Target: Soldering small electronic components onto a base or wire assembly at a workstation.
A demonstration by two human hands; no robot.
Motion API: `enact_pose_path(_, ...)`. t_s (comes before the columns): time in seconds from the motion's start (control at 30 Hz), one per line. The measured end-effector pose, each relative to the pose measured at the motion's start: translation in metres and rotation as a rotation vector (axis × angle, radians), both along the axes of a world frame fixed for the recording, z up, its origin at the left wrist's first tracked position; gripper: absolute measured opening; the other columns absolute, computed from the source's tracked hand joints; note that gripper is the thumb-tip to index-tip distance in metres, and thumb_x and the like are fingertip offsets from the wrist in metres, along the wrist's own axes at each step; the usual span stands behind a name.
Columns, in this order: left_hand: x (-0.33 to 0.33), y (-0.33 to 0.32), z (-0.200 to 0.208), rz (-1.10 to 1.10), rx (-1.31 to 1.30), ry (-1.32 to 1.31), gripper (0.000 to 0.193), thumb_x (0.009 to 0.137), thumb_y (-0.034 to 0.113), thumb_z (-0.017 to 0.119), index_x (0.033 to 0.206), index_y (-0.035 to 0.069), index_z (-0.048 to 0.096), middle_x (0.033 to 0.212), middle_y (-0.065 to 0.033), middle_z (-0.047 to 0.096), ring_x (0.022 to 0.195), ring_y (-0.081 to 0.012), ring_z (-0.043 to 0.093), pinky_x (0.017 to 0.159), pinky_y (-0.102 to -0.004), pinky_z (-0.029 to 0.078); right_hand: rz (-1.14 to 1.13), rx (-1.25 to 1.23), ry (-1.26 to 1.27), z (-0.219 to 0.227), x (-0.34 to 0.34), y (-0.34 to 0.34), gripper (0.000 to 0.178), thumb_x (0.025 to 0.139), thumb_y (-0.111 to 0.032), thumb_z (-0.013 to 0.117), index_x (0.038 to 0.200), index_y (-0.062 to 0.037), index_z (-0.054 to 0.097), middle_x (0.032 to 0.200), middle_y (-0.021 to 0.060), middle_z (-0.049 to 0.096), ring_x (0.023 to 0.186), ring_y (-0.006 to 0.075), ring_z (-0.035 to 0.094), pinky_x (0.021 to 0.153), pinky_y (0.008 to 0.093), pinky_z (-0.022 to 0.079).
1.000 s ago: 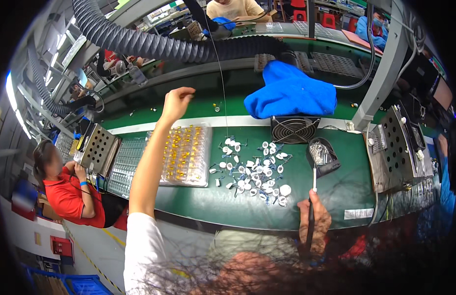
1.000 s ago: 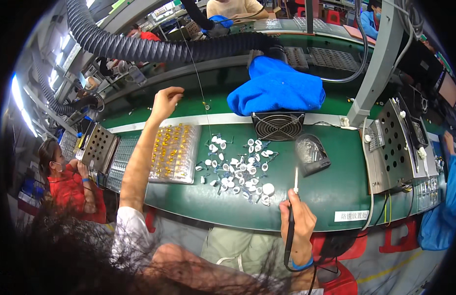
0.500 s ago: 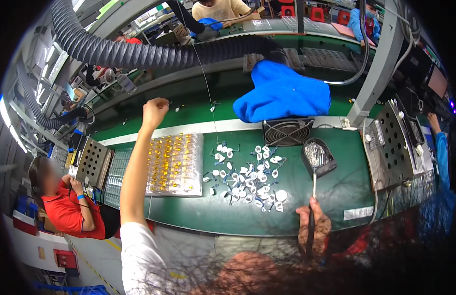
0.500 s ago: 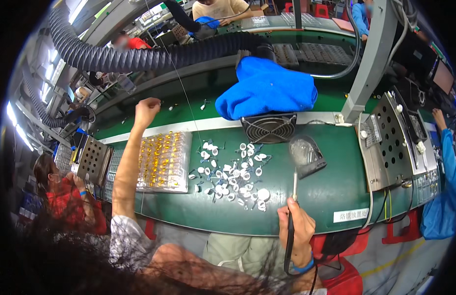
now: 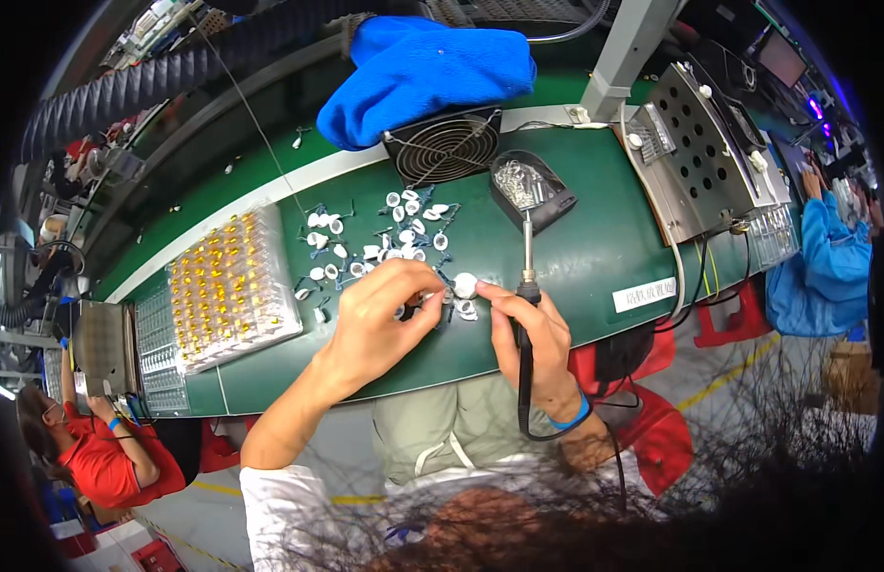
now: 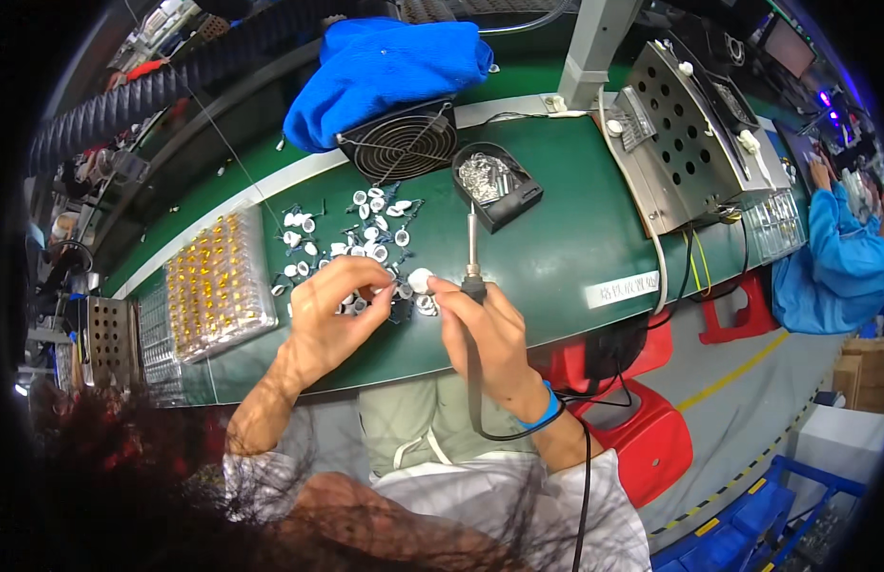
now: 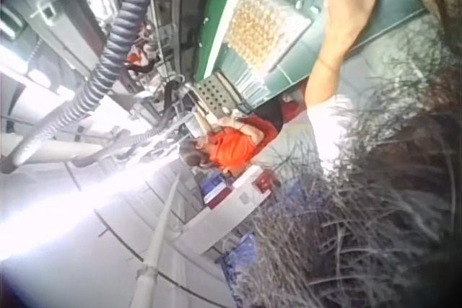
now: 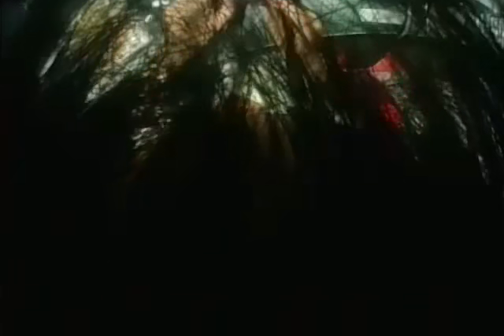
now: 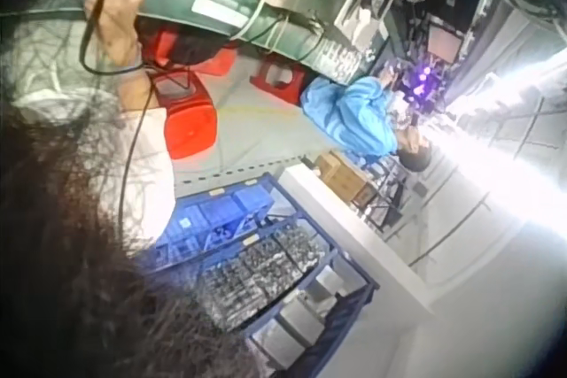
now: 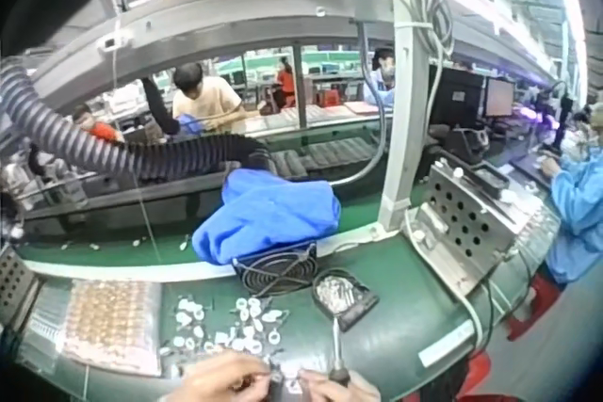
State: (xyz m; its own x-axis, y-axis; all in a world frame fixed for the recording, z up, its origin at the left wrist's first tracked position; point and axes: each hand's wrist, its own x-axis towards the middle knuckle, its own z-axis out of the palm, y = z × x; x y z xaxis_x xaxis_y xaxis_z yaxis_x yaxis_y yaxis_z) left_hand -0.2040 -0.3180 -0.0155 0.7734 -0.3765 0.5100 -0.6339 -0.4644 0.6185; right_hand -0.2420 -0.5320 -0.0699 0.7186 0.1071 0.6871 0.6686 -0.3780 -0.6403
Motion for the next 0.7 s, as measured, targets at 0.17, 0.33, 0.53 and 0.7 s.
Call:
enact_pose_path(0.17,-0.001,-0.010,-0.015,-0.002,-0.002,0.027,0.020,0.079,-0.008,0.078,0.095,0.001,0.070,0.096,-0.0087,0.072,0.076,-0.0187,0.070,0.064,-0.0283,0.059,-0.007,-0.037,-0.024,-0.002,0.001,-0.001,0.033,0.085,0.012,0.069,0.114,-0.0005,0.060,0.118,0.0201,0.075,0.085,0.0313,0.069,0.074,0.0374,0.056)
enact_pose_path(0.33,-0.003,-0.005,-0.024,-0.005,0.001,0.016,0.020,0.080,-0.007,0.078,0.097,0.002,0.071,0.097,-0.0086,0.072,0.076,-0.0186,0.070,0.062,-0.0291,0.059,0.051,-0.085,-0.096,-0.003,0.004,0.006,0.042,0.076,0.010,0.073,0.114,-0.0035,0.064,0.121,0.0149,0.075,0.076,0.0268,0.064,0.066,0.0371,0.055)
enact_pose_path(0.53,-0.009,-0.004,-0.021,-0.173,0.087,-0.043,0.026,0.080,-0.005,0.077,0.105,0.000,0.070,0.104,-0.0116,0.071,0.093,-0.0311,0.069,0.081,-0.0382,0.058,-0.032,-0.294,-0.056,0.004,-0.001,0.006,0.034,0.080,0.010,0.070,0.112,-0.0015,0.069,0.119,0.0113,0.075,0.079,0.0300,0.064,0.068,0.0399,0.056)
enact_pose_path(0.7,-0.011,0.061,0.012,0.027,0.236,-0.146,0.030,0.076,-0.008,0.078,0.103,0.002,0.072,0.102,-0.0136,0.072,0.092,-0.0316,0.071,0.078,-0.0380,0.058,-0.054,-0.300,-0.003,0.002,-0.004,0.004,0.039,0.082,0.008,0.071,0.119,-0.0033,0.070,0.118,0.0102,0.076,0.081,0.0290,0.064,0.071,0.0390,0.056)
